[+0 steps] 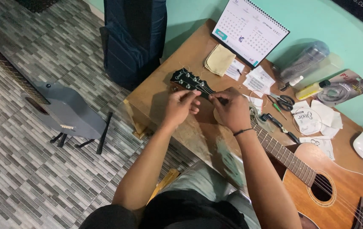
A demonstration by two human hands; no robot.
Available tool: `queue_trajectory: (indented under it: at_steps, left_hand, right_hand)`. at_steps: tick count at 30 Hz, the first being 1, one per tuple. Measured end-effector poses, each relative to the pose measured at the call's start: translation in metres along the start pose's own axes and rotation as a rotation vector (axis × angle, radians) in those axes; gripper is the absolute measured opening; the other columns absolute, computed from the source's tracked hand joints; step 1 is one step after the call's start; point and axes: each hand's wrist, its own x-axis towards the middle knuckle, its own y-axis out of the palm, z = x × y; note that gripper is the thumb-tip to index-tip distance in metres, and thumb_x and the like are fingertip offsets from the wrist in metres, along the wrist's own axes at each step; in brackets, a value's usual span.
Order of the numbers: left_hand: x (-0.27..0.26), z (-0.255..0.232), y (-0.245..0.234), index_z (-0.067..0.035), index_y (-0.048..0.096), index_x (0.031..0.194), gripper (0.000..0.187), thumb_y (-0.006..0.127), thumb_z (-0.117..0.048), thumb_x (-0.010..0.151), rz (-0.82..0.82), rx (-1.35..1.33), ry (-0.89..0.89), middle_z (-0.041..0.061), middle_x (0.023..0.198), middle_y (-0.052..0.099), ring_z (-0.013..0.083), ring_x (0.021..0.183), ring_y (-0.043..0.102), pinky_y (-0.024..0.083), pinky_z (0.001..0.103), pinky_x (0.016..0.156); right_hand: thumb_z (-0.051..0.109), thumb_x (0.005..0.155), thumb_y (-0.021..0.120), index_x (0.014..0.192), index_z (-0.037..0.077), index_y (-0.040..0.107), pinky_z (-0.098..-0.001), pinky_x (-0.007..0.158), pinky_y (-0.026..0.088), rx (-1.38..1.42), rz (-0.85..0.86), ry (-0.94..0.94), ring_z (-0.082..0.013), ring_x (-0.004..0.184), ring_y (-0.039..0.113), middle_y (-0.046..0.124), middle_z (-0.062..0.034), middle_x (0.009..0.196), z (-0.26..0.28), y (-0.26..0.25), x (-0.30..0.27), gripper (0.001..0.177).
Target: The person changes the strings on an acoustic guitar. They use a string winder to remove the old strings from the tuning pegs and then thread new strings through the bridge and wind them onto the tuning pegs.
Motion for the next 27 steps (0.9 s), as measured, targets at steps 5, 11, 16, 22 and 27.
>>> queue_trajectory:
  at_steps: [5, 11, 16, 22, 27]
  left_hand:
    - [0.002, -0.027, -0.017, 0.000, 0.071, 0.119, 0.029, 0.071, -0.018, 0.097, -0.020, 0.122, 0.126, 0.021, 0.080, 0.073, 0.0231, 0.054, 0.073, 0.066, 0.034, 0.051]
    - [0.013, -0.034, -0.017, 0.000, 0.074, 0.115, 0.024, 0.071, -0.014, 0.095, 0.097, 0.270, 0.147, 0.022, 0.082, 0.074, 0.0220, 0.050, 0.072, 0.065, 0.031, 0.046]
    - [0.024, -0.024, -0.024, 0.005, 0.073, 0.110, 0.023, 0.073, -0.011, 0.093, 0.147, 0.282, 0.135, 0.023, 0.085, 0.074, 0.0207, 0.053, 0.072, 0.064, 0.029, 0.049]
    - [0.040, -0.021, -0.031, 0.008, 0.071, 0.110, 0.024, 0.070, -0.010, 0.094, 0.207, 0.233, 0.108, 0.026, 0.089, 0.073, 0.0218, 0.057, 0.074, 0.066, 0.030, 0.050]
    - [0.049, -0.022, -0.037, 0.004, 0.066, 0.118, 0.034, 0.077, -0.002, 0.087, 0.237, 0.110, -0.002, 0.020, 0.099, 0.073, 0.0217, 0.075, 0.077, 0.069, 0.033, 0.071]
  right_hand:
    - [0.022, 0.093, 0.077, 0.094, 0.017, 0.081, -0.0434, 0.069, 0.056, 0.080, 0.002, -0.024, -0.0349, 0.081, 0.070, 0.069, -0.0135, 0.086, 0.007, 0.004, 0.010, 0.006]
    - [0.015, 0.092, 0.077, 0.096, 0.014, 0.082, -0.0427, 0.070, 0.055, 0.166, 0.015, -0.037, -0.0348, 0.083, 0.068, 0.067, -0.0163, 0.088, 0.010, 0.011, 0.017, 0.006]
    - [0.011, 0.091, 0.077, 0.097, 0.009, 0.081, -0.0431, 0.071, 0.055, 0.183, 0.041, -0.044, -0.0383, 0.086, 0.068, 0.069, -0.0203, 0.089, 0.009, 0.015, 0.019, 0.007]
    - [0.012, 0.091, 0.078, 0.097, 0.013, 0.082, -0.0426, 0.071, 0.056, 0.188, 0.062, -0.007, -0.0354, 0.086, 0.068, 0.070, -0.0194, 0.091, 0.016, 0.015, 0.021, 0.007]
    - [0.014, 0.091, 0.079, 0.095, 0.014, 0.082, -0.0443, 0.072, 0.055, 0.176, 0.064, -0.006, -0.0377, 0.087, 0.068, 0.069, -0.0190, 0.090, 0.010, 0.019, 0.024, 0.005]
